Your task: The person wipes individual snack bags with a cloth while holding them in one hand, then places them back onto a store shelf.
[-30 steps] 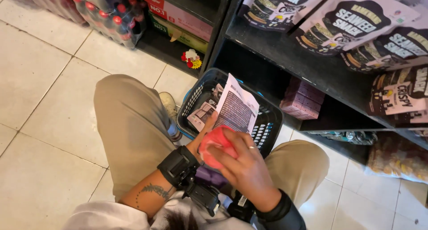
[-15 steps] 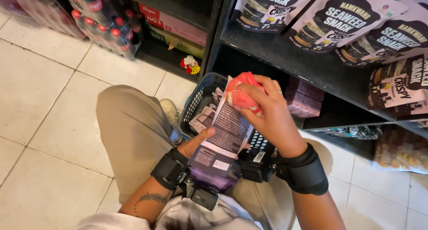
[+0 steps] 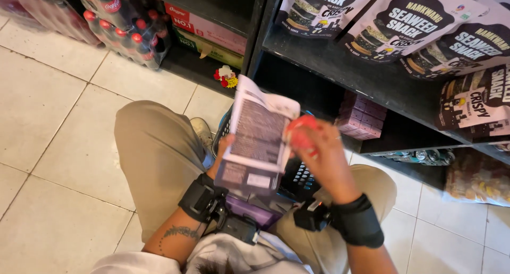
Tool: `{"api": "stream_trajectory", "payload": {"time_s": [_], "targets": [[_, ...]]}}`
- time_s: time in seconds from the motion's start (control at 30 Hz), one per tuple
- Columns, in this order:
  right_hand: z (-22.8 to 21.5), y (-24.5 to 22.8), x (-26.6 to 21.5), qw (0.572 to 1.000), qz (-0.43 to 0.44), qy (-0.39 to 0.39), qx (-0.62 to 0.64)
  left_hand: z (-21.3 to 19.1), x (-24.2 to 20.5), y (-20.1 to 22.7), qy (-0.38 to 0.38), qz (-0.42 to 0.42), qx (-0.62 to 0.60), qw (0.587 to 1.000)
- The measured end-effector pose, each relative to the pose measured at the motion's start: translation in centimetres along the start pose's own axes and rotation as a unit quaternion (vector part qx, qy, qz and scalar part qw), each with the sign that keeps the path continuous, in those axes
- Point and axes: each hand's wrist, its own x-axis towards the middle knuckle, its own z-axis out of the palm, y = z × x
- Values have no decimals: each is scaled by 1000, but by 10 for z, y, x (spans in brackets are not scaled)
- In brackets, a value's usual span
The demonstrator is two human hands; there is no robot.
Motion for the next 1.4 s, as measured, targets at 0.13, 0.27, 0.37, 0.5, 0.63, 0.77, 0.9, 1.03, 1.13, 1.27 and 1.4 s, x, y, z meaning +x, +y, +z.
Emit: {"api": "stream_trajectory", "payload": {"time_s": [0.13, 0.27, 0.37, 0.5, 0.63, 0.77, 0.9, 1.03, 1.13, 1.27, 1.4], "targets": [[4, -19, -16, 998, -46, -1, -49, -18, 5, -6, 92, 55, -59, 992], [2, -29, -34, 992, -83, -64, -70, -21, 9, -5, 127, 107, -115, 979], [3, -37, -49, 991, -79, -107, -25, 53, 8, 28, -1, 115, -138, 984], [8, -42, -46, 988, -103, -110, 38, 58, 8, 19, -105, 82, -135, 982], [14, -38, -26, 983, -149, -87, 60, -4, 6, -15, -81, 46, -213, 973], [11, -23, 6, 993, -112, -24, -17, -9, 3, -23, -54, 44, -177, 982], [3, -15, 20, 994, -67, 49, -75, -9, 1, -16, -28, 48, -138, 989], [1, 15, 5, 992, 59, 72, -88, -11, -2, -12, 0, 55, -102, 993], [16, 43, -21, 985, 143, 31, -88, -9, 0, -11, 19, 54, -78, 995], [24, 31, -30, 978, 174, -34, -112, -5, 8, -5, 39, 54, -41, 997], [26, 19, -33, 989, 139, -51, -22, -1, 7, 0, 68, 57, -4, 996]]}}
